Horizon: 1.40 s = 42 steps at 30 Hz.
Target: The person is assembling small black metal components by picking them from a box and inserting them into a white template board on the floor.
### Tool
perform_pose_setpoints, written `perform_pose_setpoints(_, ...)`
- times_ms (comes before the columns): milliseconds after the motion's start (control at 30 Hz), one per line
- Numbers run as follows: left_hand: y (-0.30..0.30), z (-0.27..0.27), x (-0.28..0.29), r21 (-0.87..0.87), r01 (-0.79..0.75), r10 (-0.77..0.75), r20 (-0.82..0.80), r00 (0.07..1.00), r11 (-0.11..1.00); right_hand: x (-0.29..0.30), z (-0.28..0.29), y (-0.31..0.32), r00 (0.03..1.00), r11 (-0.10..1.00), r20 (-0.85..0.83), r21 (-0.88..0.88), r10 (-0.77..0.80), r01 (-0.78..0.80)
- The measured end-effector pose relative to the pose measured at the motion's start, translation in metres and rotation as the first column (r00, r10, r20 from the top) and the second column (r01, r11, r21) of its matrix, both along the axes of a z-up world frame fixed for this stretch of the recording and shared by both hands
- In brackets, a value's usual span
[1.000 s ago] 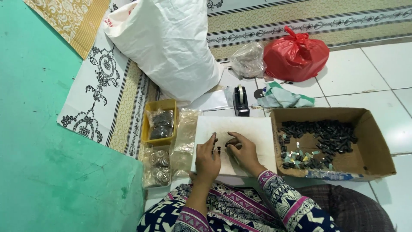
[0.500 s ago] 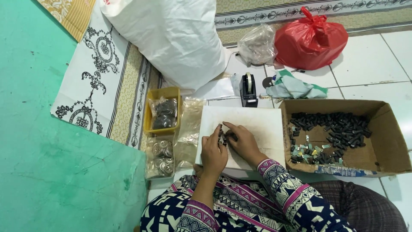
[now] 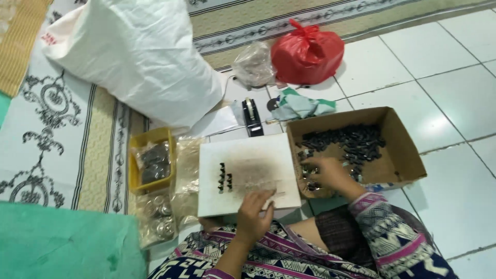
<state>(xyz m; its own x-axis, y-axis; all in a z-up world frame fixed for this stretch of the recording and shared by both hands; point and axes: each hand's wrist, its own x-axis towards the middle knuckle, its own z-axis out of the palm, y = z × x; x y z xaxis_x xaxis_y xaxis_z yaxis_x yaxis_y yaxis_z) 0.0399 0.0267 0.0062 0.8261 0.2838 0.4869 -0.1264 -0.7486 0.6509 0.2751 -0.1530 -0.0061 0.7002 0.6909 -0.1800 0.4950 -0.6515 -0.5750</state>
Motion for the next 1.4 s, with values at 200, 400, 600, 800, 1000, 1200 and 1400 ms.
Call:
perform_pose_setpoints(200, -0.03, 0.009, 0.032, -0.046, 0.112, -0.115, -0.09, 0.989, 0.993, 0.058, -0.012, -0.065, 0.843, 0.875, -0.236, -0.124, -0.483, 0.467)
perform_pose_setpoints(400, -0.073, 0.008, 0.094, 0.05, 0.178, -0.168, -0.163, 0.972, 0.983, 0.085, -0.004, -0.072, 0.825, 0.836, -0.161, -0.215, -0.541, 0.505)
perform_pose_setpoints(600, -0.089, -0.024, 0.163, 0.001, 0.234, -0.217, -0.366, 0.905, 0.972, 0.137, -0.17, -0.084, 0.846, 0.837, -0.03, -0.164, -0.533, 0.521)
perform_pose_setpoints(800, -0.102, -0.036, 0.188, -0.138, 0.182, -0.228, -0.541, 0.809, 0.974, 0.113, -0.121, -0.045, 0.871, 0.845, 0.077, -0.213, -0.486, 0.49)
perform_pose_setpoints(1000, -0.097, -0.074, 0.18, -0.045, 0.291, -0.269, -0.537, 0.799, 0.956, 0.11, -0.123, -0.034, 0.884, 0.874, 0.244, -0.19, -0.399, 0.447)
perform_pose_setpoints(1200, -0.098, -0.026, 0.154, -0.358, 0.104, -0.234, -0.343, 0.91, 0.928, 0.099, -0.111, -0.023, 0.902, 0.899, 0.082, -0.081, -0.423, 0.429)
perform_pose_setpoints(1400, -0.057, -0.025, 0.104, -0.568, -0.303, 0.015, -0.455, 0.89, 0.765, 0.02, -0.018, 0.022, 0.745, 0.781, -0.647, 0.377, -0.163, 0.498)
